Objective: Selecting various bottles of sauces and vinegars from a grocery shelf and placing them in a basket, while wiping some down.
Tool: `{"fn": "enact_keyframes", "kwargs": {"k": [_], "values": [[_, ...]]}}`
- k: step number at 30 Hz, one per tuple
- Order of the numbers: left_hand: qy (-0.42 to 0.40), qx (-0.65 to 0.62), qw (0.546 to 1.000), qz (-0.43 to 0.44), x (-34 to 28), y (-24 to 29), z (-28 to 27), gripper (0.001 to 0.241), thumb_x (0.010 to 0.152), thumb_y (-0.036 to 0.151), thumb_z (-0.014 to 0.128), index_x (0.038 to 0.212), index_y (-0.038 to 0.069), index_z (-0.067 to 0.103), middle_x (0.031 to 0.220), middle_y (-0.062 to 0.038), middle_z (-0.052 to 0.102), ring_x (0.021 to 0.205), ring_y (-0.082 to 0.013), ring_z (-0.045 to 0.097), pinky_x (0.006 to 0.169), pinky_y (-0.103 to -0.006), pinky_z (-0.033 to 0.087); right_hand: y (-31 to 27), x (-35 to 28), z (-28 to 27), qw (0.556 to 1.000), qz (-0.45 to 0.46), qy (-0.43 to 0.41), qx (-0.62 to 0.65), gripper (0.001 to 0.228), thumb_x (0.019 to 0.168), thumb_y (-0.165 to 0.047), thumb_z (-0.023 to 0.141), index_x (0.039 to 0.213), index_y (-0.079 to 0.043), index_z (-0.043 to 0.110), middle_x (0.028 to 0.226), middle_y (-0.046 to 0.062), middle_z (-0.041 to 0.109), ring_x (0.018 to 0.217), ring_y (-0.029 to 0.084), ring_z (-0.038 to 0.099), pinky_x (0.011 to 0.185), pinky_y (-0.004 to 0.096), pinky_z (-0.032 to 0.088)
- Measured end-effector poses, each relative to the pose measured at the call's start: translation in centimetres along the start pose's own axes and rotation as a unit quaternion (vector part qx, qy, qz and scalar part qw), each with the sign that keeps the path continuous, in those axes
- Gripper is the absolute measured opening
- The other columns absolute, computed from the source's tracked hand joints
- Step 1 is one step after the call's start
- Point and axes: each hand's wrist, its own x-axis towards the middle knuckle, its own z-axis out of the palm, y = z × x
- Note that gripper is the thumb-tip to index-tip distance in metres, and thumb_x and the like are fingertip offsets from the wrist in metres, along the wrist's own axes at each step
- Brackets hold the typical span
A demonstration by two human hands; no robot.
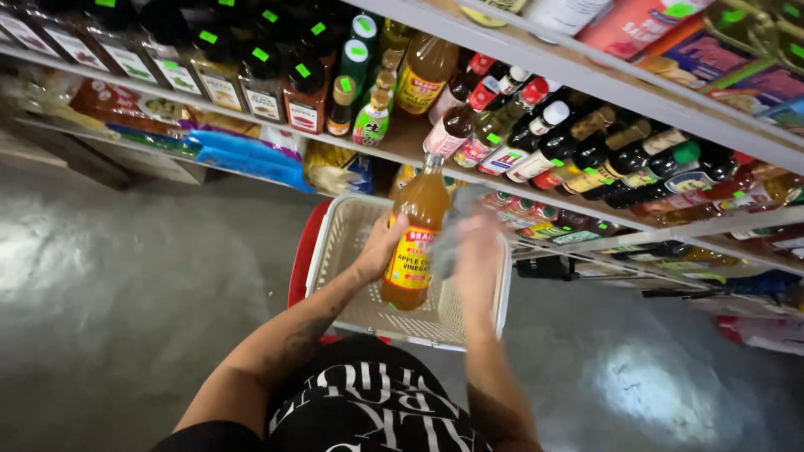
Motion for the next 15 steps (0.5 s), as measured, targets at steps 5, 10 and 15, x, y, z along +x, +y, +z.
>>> {"fn": "enact_keyframes", "kwargs": {"k": [5,10,15], "values": [[0.064,0.097,0.993,-0.034,0.9,1.8,2.1,0.05,0.101,0.044,0.056,0.133,0.006,0.057,0.105,-0.004,0.07,0.087,-0.0104,0.066,0.077,-0.0297,0.057,3.3,1.7,2.7,0.936,-0.236,-0.038,-0.259,0.05,0.111,-0.027,0.051,0.154,0.0,0.049,0.163,0.023,0.044,0.155,0.037,0.033,0.127,0.049,0.025],[0.079,0.035,0.994,-0.063,1.8,0.7,1.0,0.052,0.105,0.048,0.054,0.127,0.001,0.06,0.097,-0.004,0.069,0.08,-0.0122,0.065,0.071,-0.0314,0.056,7.4,3.8,3.0,0.999,-0.029,-0.038,0.007,0.052,0.11,-0.029,0.055,0.155,-0.005,0.047,0.163,0.026,0.038,0.155,0.044,0.03,0.126,0.051,0.023],[0.099,0.028,0.992,-0.077,3.0,-0.9,-1.2,0.054,0.107,0.051,0.053,0.123,0.0,0.061,0.096,-0.005,0.069,0.079,-0.0143,0.065,0.069,-0.0328,0.056,2.5,-1.0,5.9,0.898,-0.232,-0.078,-0.365,0.056,0.098,-0.024,0.063,0.152,-0.02,0.054,0.161,0.02,0.043,0.15,0.034,0.034,0.124,0.042,0.031]]}}
